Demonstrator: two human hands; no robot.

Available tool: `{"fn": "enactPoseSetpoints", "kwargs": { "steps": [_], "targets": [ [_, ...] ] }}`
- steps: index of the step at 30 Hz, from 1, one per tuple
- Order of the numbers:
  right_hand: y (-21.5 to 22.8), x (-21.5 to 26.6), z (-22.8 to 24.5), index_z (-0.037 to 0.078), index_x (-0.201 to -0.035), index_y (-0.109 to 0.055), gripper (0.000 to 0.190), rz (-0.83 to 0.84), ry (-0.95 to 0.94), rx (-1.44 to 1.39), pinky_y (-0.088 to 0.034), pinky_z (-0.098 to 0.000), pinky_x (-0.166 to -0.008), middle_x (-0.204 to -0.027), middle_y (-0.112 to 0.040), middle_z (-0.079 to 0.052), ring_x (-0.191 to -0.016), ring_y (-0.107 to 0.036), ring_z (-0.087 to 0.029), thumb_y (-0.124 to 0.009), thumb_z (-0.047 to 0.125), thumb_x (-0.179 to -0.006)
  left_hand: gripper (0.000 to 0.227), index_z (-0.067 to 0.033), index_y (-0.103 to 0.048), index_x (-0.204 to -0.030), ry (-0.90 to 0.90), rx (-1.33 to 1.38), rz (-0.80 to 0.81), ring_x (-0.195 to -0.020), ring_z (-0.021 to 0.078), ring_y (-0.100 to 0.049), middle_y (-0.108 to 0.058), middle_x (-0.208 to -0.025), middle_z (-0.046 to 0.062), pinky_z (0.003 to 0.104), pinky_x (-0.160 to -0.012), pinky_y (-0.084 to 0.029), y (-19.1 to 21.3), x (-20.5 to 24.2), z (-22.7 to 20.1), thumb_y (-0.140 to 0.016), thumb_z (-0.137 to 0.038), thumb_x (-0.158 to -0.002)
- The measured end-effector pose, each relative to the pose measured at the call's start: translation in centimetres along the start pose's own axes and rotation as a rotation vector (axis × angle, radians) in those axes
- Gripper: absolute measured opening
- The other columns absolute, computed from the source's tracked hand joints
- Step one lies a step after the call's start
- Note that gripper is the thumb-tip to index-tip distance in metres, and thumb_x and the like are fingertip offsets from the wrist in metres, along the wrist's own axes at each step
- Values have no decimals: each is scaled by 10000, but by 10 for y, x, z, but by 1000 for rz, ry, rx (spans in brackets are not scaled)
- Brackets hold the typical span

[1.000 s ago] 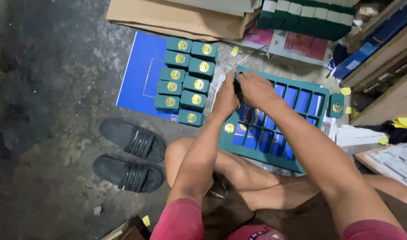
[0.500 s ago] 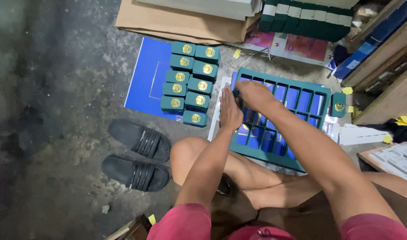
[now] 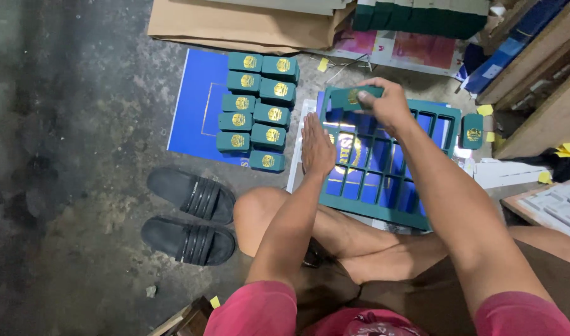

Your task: The person sits on the floor and repeatedly picks up small green boxes from a blue tray, opens them to reveal a QR code, and places them into a larger green tray. The person handles the boxes one at a time, opening and closing them before arranging them in the tray.

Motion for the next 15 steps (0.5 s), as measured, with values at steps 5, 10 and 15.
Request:
{"fn": "enactPoseSetpoints", "kwargs": {
  "steps": [5,10,15],
  "targets": [
    [21,30,19,54,-1264,-706,288,-11,-167,-445,-698,-505,-921,-1150,-607,-161,-1042,-705,-292,-736,54,-978,584,31,-200,-1667,13,38,13,-1638,395,-186,-239,-1729,280,504,-1352,-146,7,1,-7,-326,-170,-1134],
    [41,51,10,37,-1259,-683,310,34,-208,-596,-693,-523,-966,-1138,-657,-120,-1002,-745,-245,-765,70,-961,585,41,-210,-1657,58,196,8,-1621,420,-208,-254,-1708,316,483,-1360,-167,15,2,-3,-341,-169,-1127],
    [60,105,8,34,-1311,-640,390,6,-216,-569,-673,-550,-993,-1233,-681,-157,-1091,-751,-276,-780,69,-949,590,26,-207,-1666,48,212,-37,-1629,394,-217,-307,-1699,278,496,-1344,-154,51,29,-45,-264,-271,-1159]
  ]
}}
Point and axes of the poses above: each hand's wrist, its own x-axis away from the middle knuckle, its own y-axis out of the back of the hand, z = x × y, the point moved 4 cm from there along -x, towards the middle knuckle
